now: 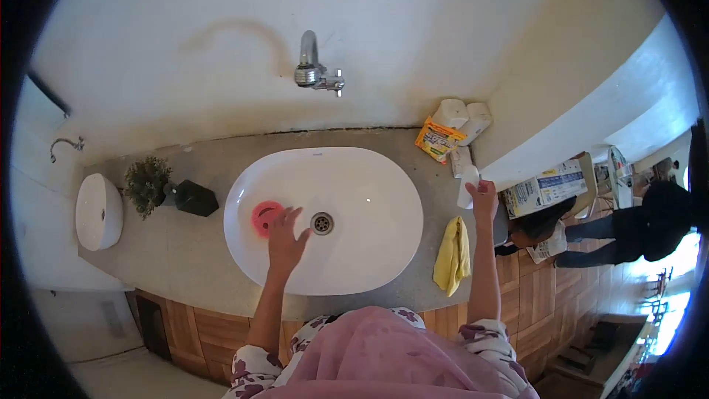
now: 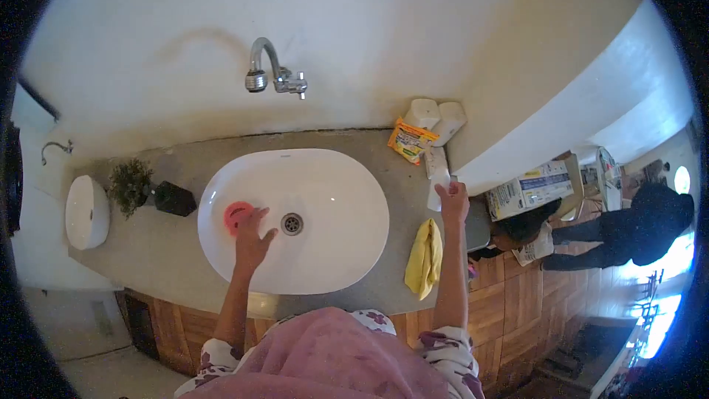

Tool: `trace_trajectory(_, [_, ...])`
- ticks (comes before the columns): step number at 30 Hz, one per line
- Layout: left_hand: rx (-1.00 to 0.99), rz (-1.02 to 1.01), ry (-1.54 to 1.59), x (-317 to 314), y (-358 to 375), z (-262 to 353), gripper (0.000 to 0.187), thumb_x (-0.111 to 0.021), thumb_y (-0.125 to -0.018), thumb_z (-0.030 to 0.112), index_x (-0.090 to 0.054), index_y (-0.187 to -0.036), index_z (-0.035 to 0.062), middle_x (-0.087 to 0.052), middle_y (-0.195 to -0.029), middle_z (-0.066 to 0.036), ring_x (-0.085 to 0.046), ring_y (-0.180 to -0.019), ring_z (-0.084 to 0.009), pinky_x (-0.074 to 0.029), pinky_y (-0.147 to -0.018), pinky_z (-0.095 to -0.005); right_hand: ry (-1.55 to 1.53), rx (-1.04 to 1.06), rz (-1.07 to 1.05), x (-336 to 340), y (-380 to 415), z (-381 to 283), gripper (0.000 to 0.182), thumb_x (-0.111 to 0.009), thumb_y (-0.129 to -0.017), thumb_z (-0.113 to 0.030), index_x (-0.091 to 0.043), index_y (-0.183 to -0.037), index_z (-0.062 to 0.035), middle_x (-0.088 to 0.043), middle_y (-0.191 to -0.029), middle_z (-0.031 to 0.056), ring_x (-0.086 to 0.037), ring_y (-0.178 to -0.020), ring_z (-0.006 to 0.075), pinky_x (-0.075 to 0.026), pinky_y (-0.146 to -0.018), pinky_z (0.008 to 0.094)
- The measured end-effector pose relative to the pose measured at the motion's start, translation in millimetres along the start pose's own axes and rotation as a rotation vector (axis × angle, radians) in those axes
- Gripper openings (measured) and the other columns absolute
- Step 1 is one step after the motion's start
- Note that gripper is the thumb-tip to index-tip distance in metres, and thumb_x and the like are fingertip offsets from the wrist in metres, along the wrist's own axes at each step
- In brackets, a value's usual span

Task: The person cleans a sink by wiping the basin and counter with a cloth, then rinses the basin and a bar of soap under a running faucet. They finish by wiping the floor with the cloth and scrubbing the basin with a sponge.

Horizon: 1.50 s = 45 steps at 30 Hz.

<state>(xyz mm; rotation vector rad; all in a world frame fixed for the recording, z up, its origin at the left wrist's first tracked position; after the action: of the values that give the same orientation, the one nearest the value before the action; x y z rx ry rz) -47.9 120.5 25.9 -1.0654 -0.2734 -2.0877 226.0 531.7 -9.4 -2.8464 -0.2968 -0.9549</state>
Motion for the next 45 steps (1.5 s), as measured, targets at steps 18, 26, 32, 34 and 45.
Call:
trace_trajectory(18, [0.139, -0.126, -0.583, 14, -18, -70, 0.092, -0.083, -0.053, 0.02, -0.044, -0.135, 0.0153, -0.042, -0.134, -0.014, -0.039, -0.125, -0.0342, -0.038, -0.098, -0.0498, 0.655, 0.097, 0.015, -59, 10, 37, 0.057, -0.073, -0.078, -0.029, -0.051, -0.125, -0.007, -0.054, -0.122, 0.0175, -0.051, -0.114, 0.0358, -0.042, -0.094, 0.0473])
trace_trajectory(26, [0.26, -0.1, -0.042, -10, -6, -59, 0.083, -0.081, -0.06, 0.025, -0.043, -0.133, 0.0118, -0.051, -0.117, -0.015, -0.052, -0.108, -0.0332, -0.047, -0.089, -0.0453, 0.194, 0.525, 0.089, -41, 14, -33, 0.03, -0.066, -0.084, -0.019, -0.062, -0.11, -0.0036, -0.062, -0.103, 0.014, -0.058, -0.095, 0.0312, -0.046, -0.085, 0.0408])
trace_trajectory(32, [0.652, -0.232, 1.074, -63, 5, -30, 0.061, -0.068, -0.08, 0.036, -0.046, -0.13, 0.0089, -0.055, -0.116, -0.011, -0.057, -0.105, -0.0274, -0.046, -0.093, -0.0447, 0.158, 0.531, 0.015, -79, -46, -85, 0.026, -0.062, -0.083, -0.011, -0.062, -0.108, -0.0033, -0.062, -0.103, 0.0155, -0.059, -0.097, 0.0334, -0.047, -0.084, 0.0417])
trace_trajectory(34, [0.821, -0.217, 1.654, -64, 13, -8, 0.055, -0.055, -0.086, 0.043, -0.048, -0.129, 0.011, -0.056, -0.122, -0.009, -0.058, -0.108, -0.0277, -0.046, -0.094, -0.0454, 0.275, 0.655, -0.023, -97, -54, -96, 0.034, -0.06, -0.082, -0.006, -0.057, -0.116, -0.003, -0.059, -0.11, 0.0183, -0.058, -0.101, 0.0361, -0.048, -0.086, 0.0445])
trace_trajectory(45, [0.694, -0.264, 2.017, -43, 8, 18, 0.051, -0.046, -0.088, 0.048, -0.055, -0.123, 0.0128, -0.061, -0.119, -0.008, -0.06, -0.108, -0.0291, -0.047, -0.093, -0.0539, 0.86, 0.613, -0.087, -136, -66, -98, 0.025, -0.053, -0.085, -0.007, -0.06, -0.109, -0.0033, -0.054, -0.121, 0.0183, -0.052, -0.116, 0.0352, -0.05, -0.086, 0.0461])
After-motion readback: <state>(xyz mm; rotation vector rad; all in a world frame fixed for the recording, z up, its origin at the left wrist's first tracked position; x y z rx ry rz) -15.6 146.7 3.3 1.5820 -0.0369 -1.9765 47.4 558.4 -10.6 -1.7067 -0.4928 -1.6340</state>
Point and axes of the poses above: each hand's wrist, its own y-axis away from the middle knuckle, its own x-axis out of the back of the hand, z = x × y, the point moved 4 cm from there along -y, towards the middle knuckle
